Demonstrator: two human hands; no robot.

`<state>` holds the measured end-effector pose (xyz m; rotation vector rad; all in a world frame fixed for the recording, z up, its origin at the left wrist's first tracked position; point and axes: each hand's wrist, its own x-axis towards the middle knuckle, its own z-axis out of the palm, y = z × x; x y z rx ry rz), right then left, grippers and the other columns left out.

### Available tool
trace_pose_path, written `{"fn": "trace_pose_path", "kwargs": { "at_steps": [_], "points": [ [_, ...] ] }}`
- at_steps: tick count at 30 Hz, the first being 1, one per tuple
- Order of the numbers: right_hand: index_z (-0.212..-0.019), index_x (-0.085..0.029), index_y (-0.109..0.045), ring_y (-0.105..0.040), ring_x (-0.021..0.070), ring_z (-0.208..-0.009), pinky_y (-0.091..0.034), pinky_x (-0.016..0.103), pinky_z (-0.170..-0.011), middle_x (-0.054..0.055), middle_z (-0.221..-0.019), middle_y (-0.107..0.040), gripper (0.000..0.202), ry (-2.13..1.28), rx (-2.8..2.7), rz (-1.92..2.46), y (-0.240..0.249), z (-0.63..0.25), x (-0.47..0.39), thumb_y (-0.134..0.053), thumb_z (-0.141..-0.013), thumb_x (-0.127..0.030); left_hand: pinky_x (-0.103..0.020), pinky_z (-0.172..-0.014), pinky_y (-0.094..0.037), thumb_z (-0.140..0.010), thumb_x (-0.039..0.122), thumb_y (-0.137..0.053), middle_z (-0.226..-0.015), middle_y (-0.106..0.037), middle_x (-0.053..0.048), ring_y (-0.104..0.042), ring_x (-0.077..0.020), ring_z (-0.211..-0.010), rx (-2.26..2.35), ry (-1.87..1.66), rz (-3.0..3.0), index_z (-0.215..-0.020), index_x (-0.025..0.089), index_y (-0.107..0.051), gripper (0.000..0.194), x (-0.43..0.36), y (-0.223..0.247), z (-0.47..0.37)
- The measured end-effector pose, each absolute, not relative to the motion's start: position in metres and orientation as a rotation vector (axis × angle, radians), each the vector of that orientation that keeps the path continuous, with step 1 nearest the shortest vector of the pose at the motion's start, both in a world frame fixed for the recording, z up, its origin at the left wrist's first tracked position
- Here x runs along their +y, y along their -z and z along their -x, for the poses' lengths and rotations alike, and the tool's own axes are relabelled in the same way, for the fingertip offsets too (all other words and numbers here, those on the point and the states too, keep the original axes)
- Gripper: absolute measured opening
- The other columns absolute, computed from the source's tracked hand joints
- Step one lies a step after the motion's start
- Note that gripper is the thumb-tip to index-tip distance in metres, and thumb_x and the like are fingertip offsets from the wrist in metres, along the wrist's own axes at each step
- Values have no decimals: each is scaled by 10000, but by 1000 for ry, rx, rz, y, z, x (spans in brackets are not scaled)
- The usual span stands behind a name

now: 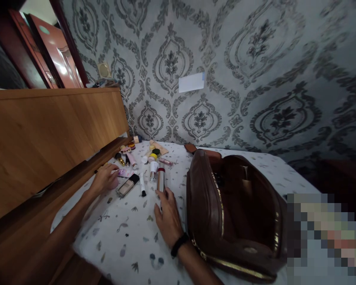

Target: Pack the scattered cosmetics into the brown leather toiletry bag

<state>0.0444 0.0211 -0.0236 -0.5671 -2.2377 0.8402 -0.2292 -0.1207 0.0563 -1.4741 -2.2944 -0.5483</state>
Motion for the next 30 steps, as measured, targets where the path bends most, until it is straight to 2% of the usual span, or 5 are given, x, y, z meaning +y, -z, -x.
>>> {"fn": "trace_pose_path", "kwargs": {
  "at_steps": [4,14,21,26,30],
  "points": [
    [-1287,-166,-586,-459,265,-1361,-422,419,-1119,155,-1440,-440,416,-825,-2235,563,25,-44,22,-421,-911,-230,-370,-920,-439,-941,224,-450,-1115,-661,-109,-572,-252,-1066,-2416,379,1481,-1126,197,-647,271,-84,-60,222],
    [-1280,-177,-598,-471,270,-1357,-433,426,-1113,153,-1434,-454,422,-795,-2237,553,25,-45,21,-426,-895,-179,-355,-873,-459,-926,300,-517,-1029,-741,-109,-659,-267,-1015,-2667,241,1323,-1185,235,-660,303,-17,-44,223],
    [-1293,-162,-596,-464,282,-1362,-426,439,-1118,167,-1445,-437,436,-800,-2231,559,28,-44,22,-410,-898,-179,-308,-816,-466,-936,309,-495,-1070,-743,-79,-669,-237,-1006,-2622,437,1425,-1200,241,-662,320,-28,-44,224],
    [-1283,-190,-592,-467,270,-1353,-426,447,-1117,143,-1436,-455,417,-799,-2206,565,28,-43,21,-428,-900,-192,-274,-772,-459,-927,383,-519,-971,-751,-36,-672,-202,-904,-2530,637,1598,-1197,256,-672,336,-29,-37,220],
    [-1283,-197,-560,-470,256,-1341,-418,441,-1120,130,-1402,-475,398,-831,-2186,585,23,-44,20,-441,-903,-201,-293,-792,-463,-900,366,-539,-941,-748,-37,-661,-205,-865,-2479,816,1647,-1139,243,-701,314,-30,-30,222]
  ]
}}
